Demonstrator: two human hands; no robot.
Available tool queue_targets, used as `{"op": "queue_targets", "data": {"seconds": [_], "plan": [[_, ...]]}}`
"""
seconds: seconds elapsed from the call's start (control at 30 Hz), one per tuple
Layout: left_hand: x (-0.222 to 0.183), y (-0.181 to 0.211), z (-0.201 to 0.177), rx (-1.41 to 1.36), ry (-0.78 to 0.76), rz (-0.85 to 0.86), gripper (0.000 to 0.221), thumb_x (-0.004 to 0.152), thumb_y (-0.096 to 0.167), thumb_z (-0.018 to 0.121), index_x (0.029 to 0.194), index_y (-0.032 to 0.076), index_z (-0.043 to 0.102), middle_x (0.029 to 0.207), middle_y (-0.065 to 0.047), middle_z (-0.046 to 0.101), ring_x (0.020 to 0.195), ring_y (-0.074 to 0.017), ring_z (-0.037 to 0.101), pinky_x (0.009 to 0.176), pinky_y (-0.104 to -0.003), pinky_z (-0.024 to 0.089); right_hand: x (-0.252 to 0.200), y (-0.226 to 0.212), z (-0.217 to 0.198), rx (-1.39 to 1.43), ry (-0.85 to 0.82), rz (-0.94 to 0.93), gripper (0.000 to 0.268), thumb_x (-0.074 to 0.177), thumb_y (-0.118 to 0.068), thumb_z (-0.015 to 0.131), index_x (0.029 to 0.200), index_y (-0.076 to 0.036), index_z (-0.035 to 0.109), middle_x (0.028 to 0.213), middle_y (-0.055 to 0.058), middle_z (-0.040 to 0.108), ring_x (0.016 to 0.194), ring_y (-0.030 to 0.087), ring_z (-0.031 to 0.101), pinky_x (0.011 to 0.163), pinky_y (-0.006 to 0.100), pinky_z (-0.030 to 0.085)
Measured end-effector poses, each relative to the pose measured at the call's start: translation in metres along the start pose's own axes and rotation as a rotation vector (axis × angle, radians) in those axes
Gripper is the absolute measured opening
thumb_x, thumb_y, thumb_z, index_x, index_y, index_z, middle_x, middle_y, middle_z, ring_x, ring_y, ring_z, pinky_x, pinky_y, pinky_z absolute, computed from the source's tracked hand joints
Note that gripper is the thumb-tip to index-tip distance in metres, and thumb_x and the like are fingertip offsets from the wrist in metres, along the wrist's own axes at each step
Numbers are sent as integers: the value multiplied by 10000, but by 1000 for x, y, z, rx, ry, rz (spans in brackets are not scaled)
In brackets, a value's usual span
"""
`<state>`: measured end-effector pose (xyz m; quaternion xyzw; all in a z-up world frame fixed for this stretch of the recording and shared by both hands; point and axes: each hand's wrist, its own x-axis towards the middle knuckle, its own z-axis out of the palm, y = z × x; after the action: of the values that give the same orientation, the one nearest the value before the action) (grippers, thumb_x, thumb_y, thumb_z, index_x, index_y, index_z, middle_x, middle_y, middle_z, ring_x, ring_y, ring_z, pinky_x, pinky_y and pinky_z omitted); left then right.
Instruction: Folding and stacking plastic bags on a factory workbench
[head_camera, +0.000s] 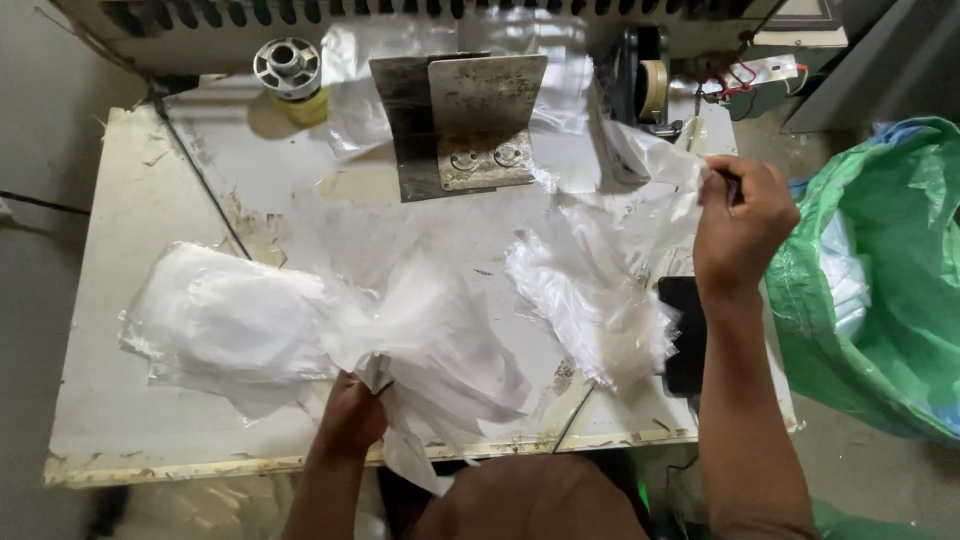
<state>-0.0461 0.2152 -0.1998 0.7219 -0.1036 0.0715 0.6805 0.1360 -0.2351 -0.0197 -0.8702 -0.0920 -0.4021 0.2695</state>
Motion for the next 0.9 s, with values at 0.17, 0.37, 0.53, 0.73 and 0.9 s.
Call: {"op": "queue_targets", "data": {"seconds": [0.17, 0.37, 0.53, 0.73, 0.9], "plan": [[45, 33, 101, -866, 287, -573, 119, 906, -61, 624, 967, -138, 691, 773, -260, 704, 688, -271, 681, 768, -454, 599, -99, -92, 26, 427, -308, 255, 91, 888, -12, 799, 892, -83, 742, 774, 95, 686, 716, 325, 687, 643, 398, 565], [80, 84, 111, -532, 421, -418, 174, 1024, 101, 612, 1098, 9, 739, 937, -105, 745, 906, -125, 647, 946, -369, 542, -74, -127, 9, 967, -647, 457, 278, 880, -177, 681, 1124, -45, 692, 1085, 145, 743, 1007, 276, 691, 918, 420, 519], [93, 115, 125, -189, 506, -423, 235, 956, 269, 774, 1002, 41, 812, 877, -27, 752, 845, -95, 624, 854, -345, 559, -107, -140, 51, 1372, -967, 818, 1039, 788, -750, 668, 1575, -119, 418, 1564, 199, 496, 1382, 338, 499, 1153, 585, 348], [100, 102, 123, 143, 599, -508, 353, 859, 278, 864, 885, -60, 768, 774, -218, 741, 738, -229, 654, 799, -464, 530, -69, -197, 37, 947, -981, 1171, 687, 612, -263, 990, 1041, 68, 568, 852, 112, 559, 818, 267, 610, 748, 391, 517], [85, 70, 101, -187, 233, -421, 561, 889, 431, 799, 1274, 73, 603, 1235, -92, 695, 1211, -129, 543, 1116, -428, 433, -75, -168, 48, 938, -732, 1130, 371, 752, -117, 945, 724, 94, 642, 549, 116, 591, 490, 151, 573, 482, 276, 488]]}}
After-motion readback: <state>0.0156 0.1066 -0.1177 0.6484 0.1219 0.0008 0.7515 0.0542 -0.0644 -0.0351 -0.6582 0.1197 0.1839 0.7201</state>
